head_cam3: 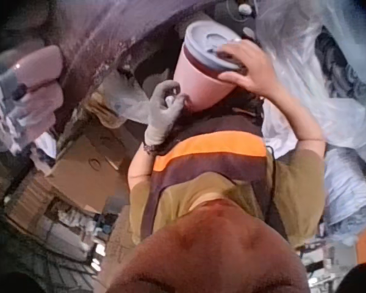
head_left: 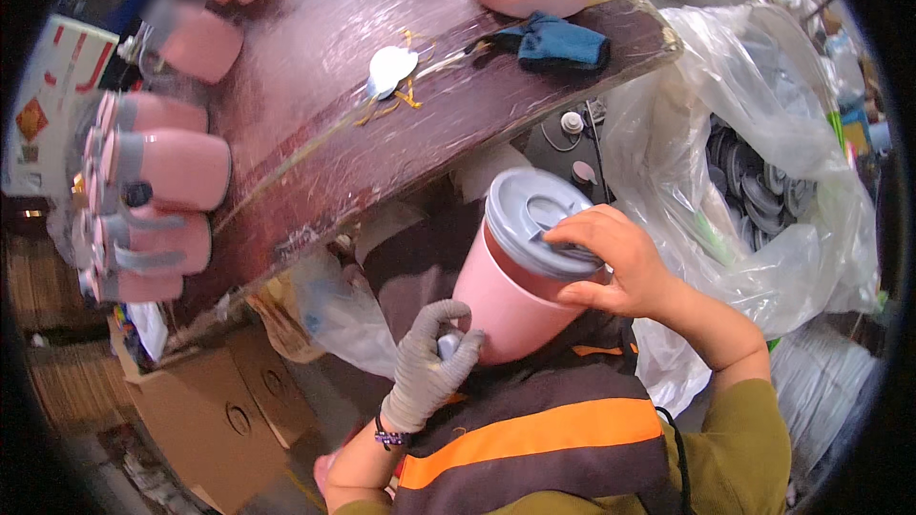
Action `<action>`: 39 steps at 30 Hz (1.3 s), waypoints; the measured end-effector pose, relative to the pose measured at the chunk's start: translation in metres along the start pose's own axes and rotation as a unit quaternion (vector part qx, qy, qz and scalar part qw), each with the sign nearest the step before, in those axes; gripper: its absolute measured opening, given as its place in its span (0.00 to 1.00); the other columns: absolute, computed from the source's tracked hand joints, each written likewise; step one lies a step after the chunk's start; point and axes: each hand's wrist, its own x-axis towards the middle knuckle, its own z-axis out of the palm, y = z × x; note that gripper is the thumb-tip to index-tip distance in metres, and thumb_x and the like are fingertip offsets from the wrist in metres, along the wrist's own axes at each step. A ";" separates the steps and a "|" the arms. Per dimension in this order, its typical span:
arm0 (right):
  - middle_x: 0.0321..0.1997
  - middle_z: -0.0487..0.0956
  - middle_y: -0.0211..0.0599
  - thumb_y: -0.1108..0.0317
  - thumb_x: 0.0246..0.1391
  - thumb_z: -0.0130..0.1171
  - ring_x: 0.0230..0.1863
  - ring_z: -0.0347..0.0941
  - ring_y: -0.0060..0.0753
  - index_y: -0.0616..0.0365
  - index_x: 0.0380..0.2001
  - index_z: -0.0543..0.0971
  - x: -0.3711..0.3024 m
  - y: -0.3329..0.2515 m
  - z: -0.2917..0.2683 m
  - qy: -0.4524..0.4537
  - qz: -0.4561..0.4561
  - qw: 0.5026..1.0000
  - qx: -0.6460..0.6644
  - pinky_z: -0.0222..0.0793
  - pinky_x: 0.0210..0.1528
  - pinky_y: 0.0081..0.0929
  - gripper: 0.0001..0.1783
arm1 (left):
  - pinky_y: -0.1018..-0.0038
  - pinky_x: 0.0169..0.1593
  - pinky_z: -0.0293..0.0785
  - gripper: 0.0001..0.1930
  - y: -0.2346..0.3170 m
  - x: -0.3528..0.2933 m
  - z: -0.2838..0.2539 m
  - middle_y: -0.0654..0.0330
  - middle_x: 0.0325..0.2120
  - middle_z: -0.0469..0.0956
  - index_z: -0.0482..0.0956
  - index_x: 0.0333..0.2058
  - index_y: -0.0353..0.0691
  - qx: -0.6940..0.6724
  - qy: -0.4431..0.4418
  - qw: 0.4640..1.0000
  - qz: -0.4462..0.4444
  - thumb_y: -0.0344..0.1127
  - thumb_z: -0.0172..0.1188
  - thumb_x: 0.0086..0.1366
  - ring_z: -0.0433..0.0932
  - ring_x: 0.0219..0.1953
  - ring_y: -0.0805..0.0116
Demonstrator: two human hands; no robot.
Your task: The person assembles pink plastic pitchers by attaching grey lids and handles. They wipe the pitchers with a cloth and attach circular tags to the handles before placing them on the table.
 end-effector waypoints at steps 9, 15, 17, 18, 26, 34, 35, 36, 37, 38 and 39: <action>0.53 0.75 0.44 0.54 0.48 0.64 0.53 0.70 0.48 0.56 0.53 0.74 0.024 0.002 0.013 -0.055 0.041 0.995 -0.068 0.65 0.55 0.39 0.29 | 0.70 0.34 0.75 0.12 -0.010 -0.012 -0.011 0.54 0.26 0.79 0.75 0.40 0.42 0.019 -0.027 0.997 0.063 0.34 0.64 0.57 0.82 0.30 0.59; 0.51 0.77 0.44 0.64 0.49 0.63 0.52 0.72 0.47 0.57 0.51 0.76 0.030 0.013 0.023 -0.067 -0.036 0.995 -0.059 0.65 0.55 0.39 0.24 | 0.71 0.34 0.75 0.11 -0.013 -0.013 -0.016 0.55 0.26 0.79 0.75 0.39 0.41 0.011 -0.033 0.997 0.064 0.33 0.63 0.57 0.80 0.30 0.61; 0.51 0.77 0.43 0.65 0.50 0.62 0.52 0.72 0.46 0.57 0.49 0.77 0.034 0.016 0.024 -0.053 -0.038 0.996 -0.060 0.65 0.56 0.39 0.22 | 0.75 0.35 0.74 0.10 -0.013 -0.013 -0.018 0.60 0.26 0.78 0.75 0.37 0.38 0.030 -0.061 0.995 0.076 0.31 0.63 0.57 0.77 0.30 0.75; 0.53 0.77 0.43 0.65 0.50 0.62 0.52 0.72 0.47 0.57 0.49 0.78 0.035 0.018 0.024 -0.065 -0.004 0.997 -0.046 0.65 0.57 0.40 0.22 | 0.75 0.35 0.74 0.10 -0.014 -0.013 -0.020 0.60 0.27 0.79 0.75 0.37 0.38 0.026 -0.051 0.996 0.069 0.31 0.63 0.57 0.77 0.30 0.75; 0.55 0.75 0.44 0.63 0.54 0.58 0.54 0.70 0.49 0.58 0.48 0.79 0.011 -0.006 0.019 -0.115 -0.044 0.992 0.026 0.64 0.57 0.40 0.19 | 0.73 0.37 0.74 0.10 -0.023 -0.011 -0.026 0.58 0.28 0.78 0.75 0.37 0.39 -0.017 0.004 0.999 0.028 0.33 0.63 0.57 0.79 0.32 0.68; 0.56 0.74 0.44 0.61 0.56 0.55 0.54 0.68 0.48 0.57 0.48 0.79 -0.007 -0.011 0.027 -0.121 -0.034 0.990 0.067 0.61 0.58 0.40 0.19 | 0.67 0.35 0.74 0.12 -0.035 0.001 -0.030 0.54 0.25 0.78 0.76 0.36 0.41 -0.028 0.021 0.999 0.033 0.39 0.64 0.57 0.79 0.30 0.56; 0.57 0.74 0.45 0.61 0.56 0.55 0.55 0.68 0.48 0.57 0.48 0.79 -0.009 -0.012 0.029 -0.121 -0.029 0.990 0.067 0.60 0.58 0.39 0.19 | 0.67 0.35 0.74 0.12 -0.031 0.000 -0.028 0.55 0.25 0.77 0.76 0.36 0.41 -0.010 -0.005 0.999 0.037 0.39 0.65 0.57 0.79 0.29 0.56; 0.56 0.74 0.44 0.62 0.57 0.53 0.55 0.68 0.46 0.57 0.48 0.79 -0.009 -0.012 0.031 -0.108 -0.008 0.993 0.039 0.59 0.59 0.38 0.18 | 0.67 0.34 0.73 0.13 -0.023 -0.004 -0.024 0.55 0.24 0.77 0.75 0.37 0.41 0.008 -0.030 0.999 0.039 0.40 0.65 0.56 0.79 0.28 0.56; 0.55 0.74 0.44 0.62 0.57 0.53 0.55 0.67 0.45 0.57 0.49 0.79 -0.007 -0.014 0.033 -0.100 0.034 0.993 0.052 0.59 0.59 0.38 0.18 | 0.67 0.33 0.73 0.14 -0.013 -0.007 -0.020 0.56 0.23 0.76 0.75 0.37 0.42 0.025 -0.055 0.997 0.042 0.40 0.65 0.56 0.78 0.27 0.57; 0.55 0.74 0.43 0.62 0.57 0.53 0.55 0.67 0.45 0.56 0.49 0.79 -0.002 -0.015 0.035 -0.093 0.075 0.991 0.066 0.59 0.59 0.38 0.18 | 0.74 0.32 0.71 0.13 -0.001 -0.008 -0.016 0.61 0.23 0.76 0.76 0.38 0.42 0.012 -0.110 0.993 0.044 0.38 0.66 0.56 0.76 0.26 0.72; 0.55 0.74 0.43 0.62 0.58 0.53 0.55 0.67 0.45 0.56 0.49 0.79 0.001 -0.018 0.035 -0.083 0.115 0.987 0.078 0.58 0.59 0.38 0.18 | 0.72 0.30 0.71 0.14 0.003 -0.009 -0.010 0.60 0.23 0.76 0.75 0.39 0.42 -0.014 -0.116 0.991 0.069 0.38 0.65 0.56 0.77 0.25 0.70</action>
